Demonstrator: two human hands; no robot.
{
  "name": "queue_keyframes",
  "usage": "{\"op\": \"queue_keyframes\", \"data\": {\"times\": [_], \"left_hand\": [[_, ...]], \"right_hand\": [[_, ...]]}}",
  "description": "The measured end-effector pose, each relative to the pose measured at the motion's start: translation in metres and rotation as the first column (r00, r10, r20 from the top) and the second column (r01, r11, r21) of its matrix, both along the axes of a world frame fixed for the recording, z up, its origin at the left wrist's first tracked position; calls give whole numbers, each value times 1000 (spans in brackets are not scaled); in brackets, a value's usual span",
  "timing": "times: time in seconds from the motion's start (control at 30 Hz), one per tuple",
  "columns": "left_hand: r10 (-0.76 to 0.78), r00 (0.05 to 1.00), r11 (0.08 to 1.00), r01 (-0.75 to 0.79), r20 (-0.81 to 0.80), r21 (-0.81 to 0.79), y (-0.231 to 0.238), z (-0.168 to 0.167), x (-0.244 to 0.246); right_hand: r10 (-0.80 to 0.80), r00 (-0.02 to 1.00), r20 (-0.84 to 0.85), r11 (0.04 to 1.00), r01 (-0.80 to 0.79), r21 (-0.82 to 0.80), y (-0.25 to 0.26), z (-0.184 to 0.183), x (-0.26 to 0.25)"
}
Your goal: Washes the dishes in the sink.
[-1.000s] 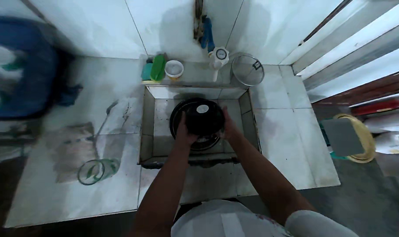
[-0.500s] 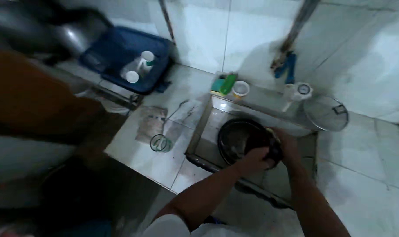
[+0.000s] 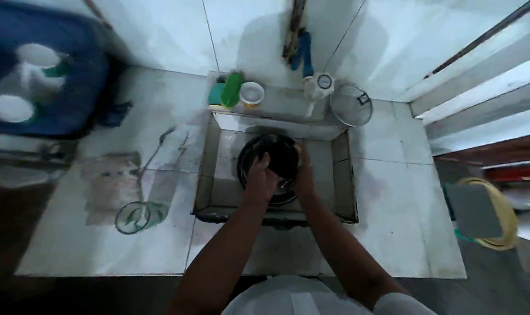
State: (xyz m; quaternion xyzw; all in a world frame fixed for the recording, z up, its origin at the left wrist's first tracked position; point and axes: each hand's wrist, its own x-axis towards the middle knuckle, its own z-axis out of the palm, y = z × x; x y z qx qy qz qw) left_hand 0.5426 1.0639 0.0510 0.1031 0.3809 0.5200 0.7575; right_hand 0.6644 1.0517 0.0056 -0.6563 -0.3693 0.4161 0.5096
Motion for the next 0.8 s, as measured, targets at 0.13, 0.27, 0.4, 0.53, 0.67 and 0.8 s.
{"op": "queue_keyframes", "data": {"times": [0.13, 0.27, 0.4, 0.53, 0.67, 0.8], "left_hand": [[98, 994, 954, -79, 51, -289, 8, -16, 4], [61, 994, 960, -32, 95, -279, 13, -33, -12], [-172, 876, 980, 106, -451, -167, 25, -31, -35], [-255, 766, 967, 198, -590, -160, 36, -22, -42], [20, 973, 948, -91, -230, -304, 50, -27, -59], [-12, 960, 910, -106, -280, -402, 53, -43, -67]], "right_hand": [[-15, 625, 780, 823, -436, 365, -4, -20, -19], [120, 819, 561, 915, -311, 258, 13, -7, 7], [373, 905, 203, 928, -363, -87, 63, 16, 27], [639, 474, 606, 746, -573, -339, 72, 43, -42], [257, 277, 926, 717, -697, 10, 30, 6, -77], [374, 500, 781, 859, -504, -89, 52, 5, -65]]}}
